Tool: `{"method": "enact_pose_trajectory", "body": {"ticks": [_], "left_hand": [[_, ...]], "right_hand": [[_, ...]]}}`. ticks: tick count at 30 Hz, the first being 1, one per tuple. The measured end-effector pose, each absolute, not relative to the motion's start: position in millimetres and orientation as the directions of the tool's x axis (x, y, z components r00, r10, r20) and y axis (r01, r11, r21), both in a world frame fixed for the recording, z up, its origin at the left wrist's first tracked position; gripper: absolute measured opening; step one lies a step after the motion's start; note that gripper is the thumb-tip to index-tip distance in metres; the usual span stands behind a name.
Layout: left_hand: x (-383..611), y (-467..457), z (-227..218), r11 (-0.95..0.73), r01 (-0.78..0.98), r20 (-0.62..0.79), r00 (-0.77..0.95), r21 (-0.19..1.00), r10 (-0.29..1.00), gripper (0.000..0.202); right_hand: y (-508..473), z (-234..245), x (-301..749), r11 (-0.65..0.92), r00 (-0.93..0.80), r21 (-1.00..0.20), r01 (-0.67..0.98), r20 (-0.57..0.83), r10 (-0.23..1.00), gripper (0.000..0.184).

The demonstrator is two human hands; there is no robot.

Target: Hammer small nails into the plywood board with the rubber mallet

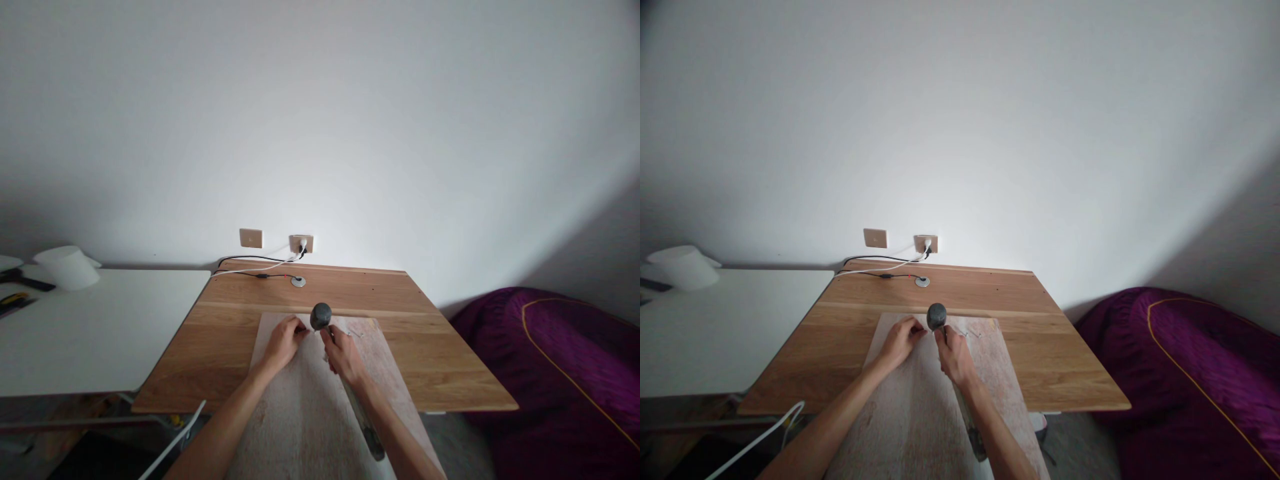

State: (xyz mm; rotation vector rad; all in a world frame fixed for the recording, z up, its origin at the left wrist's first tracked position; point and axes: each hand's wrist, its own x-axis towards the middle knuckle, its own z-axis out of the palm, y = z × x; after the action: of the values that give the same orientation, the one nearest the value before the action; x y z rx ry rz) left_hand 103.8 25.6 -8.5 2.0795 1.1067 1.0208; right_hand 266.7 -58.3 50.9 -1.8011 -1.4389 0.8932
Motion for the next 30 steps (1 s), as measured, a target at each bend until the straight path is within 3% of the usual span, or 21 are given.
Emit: {"method": "enact_pose_trajectory", "body": {"ticks": [13,30], "left_hand": [[102.4,20.9,-10.0,-0.546,0.505,0.368,0.413,0.669,0.833,0.026],[106.1,24.5,-8.1,-0.515,0.589,0.373,0.355,0.623,0.857,0.012]], "right_hand": [[-62.1,46.5,272.6,-0.198,0.186,-0.846,0.496,-0.119,0.975,0.028],[-65.2,47.9,273.2,-0.209,0.186,-0.852,0.480,-0.135,0.973,0.027]]}}
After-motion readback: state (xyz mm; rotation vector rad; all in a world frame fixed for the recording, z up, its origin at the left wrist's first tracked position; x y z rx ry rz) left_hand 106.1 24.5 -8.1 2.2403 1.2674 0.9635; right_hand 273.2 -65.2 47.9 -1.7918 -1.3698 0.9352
